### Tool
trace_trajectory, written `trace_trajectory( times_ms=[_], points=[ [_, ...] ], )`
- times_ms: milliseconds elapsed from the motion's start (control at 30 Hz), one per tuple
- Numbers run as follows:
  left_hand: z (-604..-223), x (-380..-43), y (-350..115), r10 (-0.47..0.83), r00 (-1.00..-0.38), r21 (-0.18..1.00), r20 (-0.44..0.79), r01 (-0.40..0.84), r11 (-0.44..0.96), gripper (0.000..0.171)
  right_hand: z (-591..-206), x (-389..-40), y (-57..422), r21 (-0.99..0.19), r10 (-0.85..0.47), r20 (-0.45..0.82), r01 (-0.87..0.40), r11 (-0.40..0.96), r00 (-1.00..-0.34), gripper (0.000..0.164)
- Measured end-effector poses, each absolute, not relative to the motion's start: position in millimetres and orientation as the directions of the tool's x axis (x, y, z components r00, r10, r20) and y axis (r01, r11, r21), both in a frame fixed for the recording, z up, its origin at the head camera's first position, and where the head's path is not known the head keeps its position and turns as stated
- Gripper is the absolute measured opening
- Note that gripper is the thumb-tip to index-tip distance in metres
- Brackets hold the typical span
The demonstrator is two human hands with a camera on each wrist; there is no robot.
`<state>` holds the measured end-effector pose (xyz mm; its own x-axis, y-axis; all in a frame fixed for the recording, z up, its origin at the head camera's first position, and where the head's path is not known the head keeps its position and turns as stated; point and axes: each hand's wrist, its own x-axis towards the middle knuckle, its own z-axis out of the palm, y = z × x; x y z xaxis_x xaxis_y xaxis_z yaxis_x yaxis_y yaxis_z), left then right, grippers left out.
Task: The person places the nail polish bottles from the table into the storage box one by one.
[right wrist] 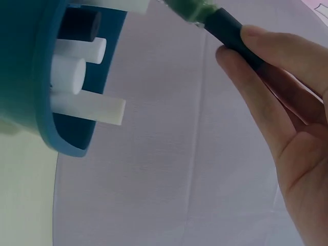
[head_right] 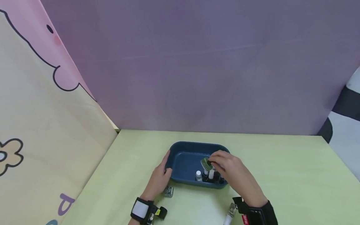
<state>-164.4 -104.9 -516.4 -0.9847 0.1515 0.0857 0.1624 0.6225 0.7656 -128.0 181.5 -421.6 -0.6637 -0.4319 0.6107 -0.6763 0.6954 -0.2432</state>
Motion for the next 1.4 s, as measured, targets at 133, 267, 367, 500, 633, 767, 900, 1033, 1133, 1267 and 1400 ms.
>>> trace_trajectory(
  times_ms=[133, 267, 367, 500, 633, 767, 900, 1033, 1133, 1267, 1400],
  points=[
    [-516.3, -165.3, -104.9, 0.157, -0.984, 0.763, 0.087, 0.167, 0.624, 0.071, -423.4, -131.2, 181.7, -0.232, -0.417, 0.636, -0.676, 0.699, -0.650, 0.033],
    [-516.0, -166.5, -104.1, 0.158, -0.982, 0.762, 0.101, 0.178, 0.622, 0.070, -425.0, -132.4, 181.6, -0.231, -0.400, 0.641, -0.662, 0.713, -0.655, 0.032],
    [-515.4, -166.9, -103.9, 0.156, -0.982, 0.759, 0.104, 0.180, 0.626, 0.070, -427.2, -132.8, 181.1, -0.236, -0.393, 0.638, -0.654, 0.719, -0.662, 0.031],
    [-515.6, -167.0, -104.6, 0.158, -0.983, 0.757, 0.093, 0.173, 0.630, 0.070, -431.5, -134.1, 179.9, -0.239, -0.388, 0.623, -0.637, 0.733, -0.679, 0.030],
    [-516.6, -166.8, -105.7, 0.161, -0.983, 0.759, 0.082, 0.167, 0.629, 0.071, -436.1, -135.7, 179.1, -0.223, -0.390, 0.611, -0.623, 0.750, -0.689, 0.029],
    [-517.3, -167.0, -106.3, 0.166, -0.982, 0.760, 0.087, 0.173, 0.626, 0.070, -440.3, -137.1, 178.6, -0.217, -0.384, 0.625, -0.624, 0.750, -0.679, 0.029],
    [-517.4, -167.2, -106.5, 0.163, -0.983, 0.756, 0.084, 0.170, 0.632, 0.070, -443.3, -138.4, 177.0, -0.212, -0.381, 0.628, -0.621, 0.755, -0.678, 0.029],
    [-516.9, -166.2, -106.4, 0.159, -0.984, 0.757, 0.082, 0.166, 0.632, 0.071, -446.4, -139.3, 175.2, -0.198, -0.385, 0.614, -0.608, 0.769, -0.688, 0.028],
    [-516.8, -165.3, -106.1, 0.157, -0.984, 0.759, 0.080, 0.163, 0.630, 0.071, -449.2, -140.0, 174.6, -0.199, -0.382, 0.605, -0.597, 0.777, -0.698, 0.028],
    [-516.2, -164.4, -106.2, 0.157, -0.984, 0.762, 0.082, 0.163, 0.627, 0.072, -453.1, -141.6, 173.7, -0.212, -0.375, 0.592, -0.587, 0.781, -0.713, 0.026],
    [-515.7, -163.6, -107.1, 0.162, -0.984, 0.765, 0.078, 0.163, 0.624, 0.071, -457.3, -143.1, 172.1, -0.224, -0.376, 0.576, -0.583, 0.781, -0.726, 0.024]
  ],
)
